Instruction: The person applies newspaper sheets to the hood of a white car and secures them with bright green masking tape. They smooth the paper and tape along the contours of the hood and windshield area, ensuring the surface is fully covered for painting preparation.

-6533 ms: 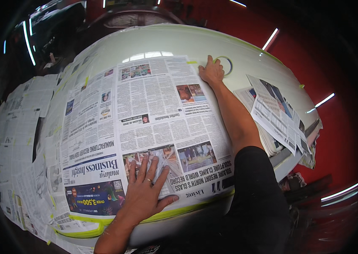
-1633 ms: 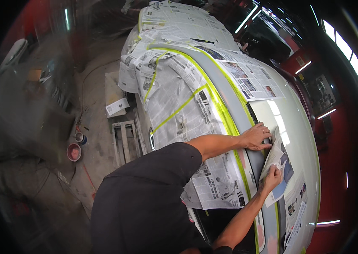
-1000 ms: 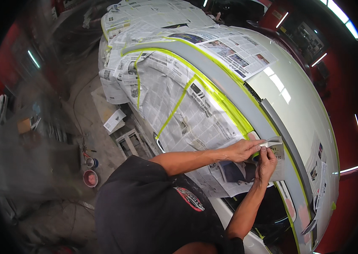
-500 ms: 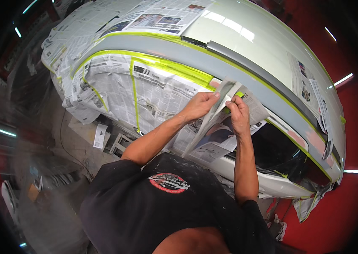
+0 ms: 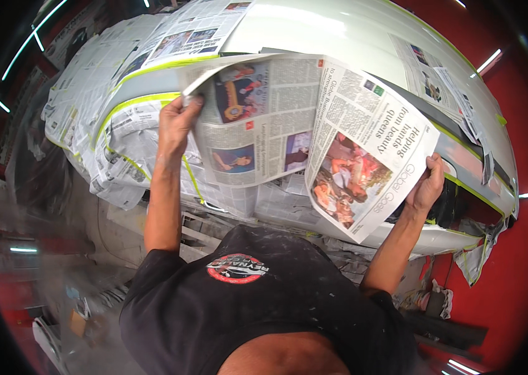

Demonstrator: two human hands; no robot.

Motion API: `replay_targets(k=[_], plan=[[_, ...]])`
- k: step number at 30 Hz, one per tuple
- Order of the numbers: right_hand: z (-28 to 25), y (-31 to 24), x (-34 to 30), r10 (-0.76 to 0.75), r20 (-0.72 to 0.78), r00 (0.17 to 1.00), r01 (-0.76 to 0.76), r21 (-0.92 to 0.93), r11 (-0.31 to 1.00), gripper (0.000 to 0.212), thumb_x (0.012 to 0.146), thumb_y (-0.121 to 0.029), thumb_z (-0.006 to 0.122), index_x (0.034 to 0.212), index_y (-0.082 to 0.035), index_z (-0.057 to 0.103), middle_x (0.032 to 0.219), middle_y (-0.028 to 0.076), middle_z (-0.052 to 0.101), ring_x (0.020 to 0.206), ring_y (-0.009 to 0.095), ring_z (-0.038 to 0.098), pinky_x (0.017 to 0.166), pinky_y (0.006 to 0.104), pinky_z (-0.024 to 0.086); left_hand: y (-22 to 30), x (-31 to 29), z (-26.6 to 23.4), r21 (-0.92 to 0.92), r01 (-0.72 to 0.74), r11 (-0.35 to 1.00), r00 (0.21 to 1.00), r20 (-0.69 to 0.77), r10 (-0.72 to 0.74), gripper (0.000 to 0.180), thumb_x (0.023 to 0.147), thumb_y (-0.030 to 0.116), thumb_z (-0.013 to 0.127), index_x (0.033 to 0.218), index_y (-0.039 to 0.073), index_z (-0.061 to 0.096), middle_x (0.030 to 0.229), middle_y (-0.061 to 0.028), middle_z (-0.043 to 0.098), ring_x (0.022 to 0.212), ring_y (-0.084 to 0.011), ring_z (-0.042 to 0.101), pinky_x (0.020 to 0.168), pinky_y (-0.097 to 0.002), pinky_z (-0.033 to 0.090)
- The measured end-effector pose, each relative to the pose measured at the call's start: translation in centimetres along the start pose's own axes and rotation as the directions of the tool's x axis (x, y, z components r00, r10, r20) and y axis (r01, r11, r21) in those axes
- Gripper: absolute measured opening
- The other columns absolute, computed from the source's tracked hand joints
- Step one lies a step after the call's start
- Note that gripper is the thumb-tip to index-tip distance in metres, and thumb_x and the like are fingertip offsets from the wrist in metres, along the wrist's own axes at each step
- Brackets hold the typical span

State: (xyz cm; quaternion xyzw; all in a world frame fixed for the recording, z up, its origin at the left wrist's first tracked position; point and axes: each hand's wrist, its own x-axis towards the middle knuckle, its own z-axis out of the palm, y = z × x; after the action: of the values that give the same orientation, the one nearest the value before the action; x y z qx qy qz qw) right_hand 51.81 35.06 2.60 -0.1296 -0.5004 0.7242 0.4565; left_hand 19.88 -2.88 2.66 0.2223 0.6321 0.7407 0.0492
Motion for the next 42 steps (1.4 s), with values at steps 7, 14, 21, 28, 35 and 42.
replay_targets(k=[7, 14, 21, 28, 35, 42], plan=[[-3.3, 5.5, -1.2, -0.243, -0.110, 0.964, 0.024, -0.872, 0.488, 0.025, 0.102, -0.026, 0.052, 0.106, -0.002, 0.056, 0.097, 0.025, 0.065, 0.091, 0.044, 0.063, 0.080, 0.0486, 0.048, -0.1, -1.1, -6.0, 0.368, -0.022, 0.930, 0.988, -0.131, 0.076, 0.035, 0.105, 0.029, 0.051, 0.112, -0.004, 0.065, 0.098, -0.0065, 0.069, 0.083, -0.0099, 0.062, 0.075, -0.0263, 0.051], [-5.5, 12.2, 0.5, -0.063, -0.401, 0.914, -0.172, -0.524, 0.834, 0.023, 0.100, -0.023, 0.058, 0.097, -0.001, 0.060, 0.082, 0.007, 0.062, 0.075, 0.014, 0.055, 0.068, 0.0320, 0.046, -1.8, 3.1, -8.3, -0.055, 0.078, 0.995, 0.993, -0.081, -0.083, 0.039, 0.102, 0.029, 0.058, 0.125, -0.002, 0.058, 0.116, -0.0123, 0.066, 0.098, -0.0183, 0.066, 0.085, -0.0310, 0.054], [-4.7, 10.2, -1.5, -0.210, -0.526, 0.824, -0.180, -0.595, 0.784, 0.020, 0.100, -0.022, 0.058, 0.103, -0.002, 0.059, 0.083, 0.010, 0.063, 0.078, 0.021, 0.058, 0.069, 0.0354, 0.048, -3.2, 3.9, -11.1, -0.081, 0.144, 0.986, 0.932, 0.346, -0.108, 0.037, 0.096, 0.021, 0.068, 0.125, 0.000, 0.061, 0.119, -0.0081, 0.067, 0.102, -0.0152, 0.064, 0.089, -0.0298, 0.051], [4.4, 7.8, -6.2, -0.308, -0.214, 0.927, 0.066, -0.715, 0.696, 0.016, 0.097, -0.017, 0.061, 0.107, -0.006, 0.056, 0.077, 0.012, 0.062, 0.072, 0.021, 0.062, 0.068, 0.0377, 0.049, -0.6, -4.2, 6.7, -0.169, 0.076, 0.983, 0.945, 0.327, -0.017, 0.043, 0.092, 0.014, 0.068, 0.131, -0.001, 0.058, 0.120, -0.0068, 0.065, 0.107, -0.0143, 0.059, 0.098, -0.0282, 0.042], [11.1, 2.3, -8.5, 0.044, 0.384, 0.922, 0.112, -0.376, 0.920, 0.028, 0.099, -0.012, 0.052, 0.118, 0.005, 0.063, 0.117, 0.017, 0.066, 0.111, 0.022, 0.061, 0.096, 0.0347, 0.046, 3.2, -10.0, 18.2, -0.134, -0.004, 0.991, 0.864, 0.499, 0.071, 0.021, 0.105, 0.013, 0.048, 0.106, 0.002, 0.066, 0.086, 0.0051, 0.061, 0.077, -0.0016, 0.048, 0.067, -0.0206, 0.041], [11.1, 1.8, -10.0, 0.206, 0.427, 0.880, -0.009, -0.420, 0.908, 0.048, 0.089, -0.036, 0.073, 0.113, 0.006, 0.068, 0.119, 0.016, 0.063, 0.109, 0.020, 0.057, 0.092, 0.0337, 0.046, 3.2, -10.1, 16.7, -0.044, -0.031, 0.999, 0.853, 0.519, 0.049, 0.017, 0.100, 0.015, 0.061, 0.102, 0.000, 0.067, 0.084, 0.0020, 0.065, 0.076, -0.0027, 0.054, 0.066, -0.0213, 0.045]])
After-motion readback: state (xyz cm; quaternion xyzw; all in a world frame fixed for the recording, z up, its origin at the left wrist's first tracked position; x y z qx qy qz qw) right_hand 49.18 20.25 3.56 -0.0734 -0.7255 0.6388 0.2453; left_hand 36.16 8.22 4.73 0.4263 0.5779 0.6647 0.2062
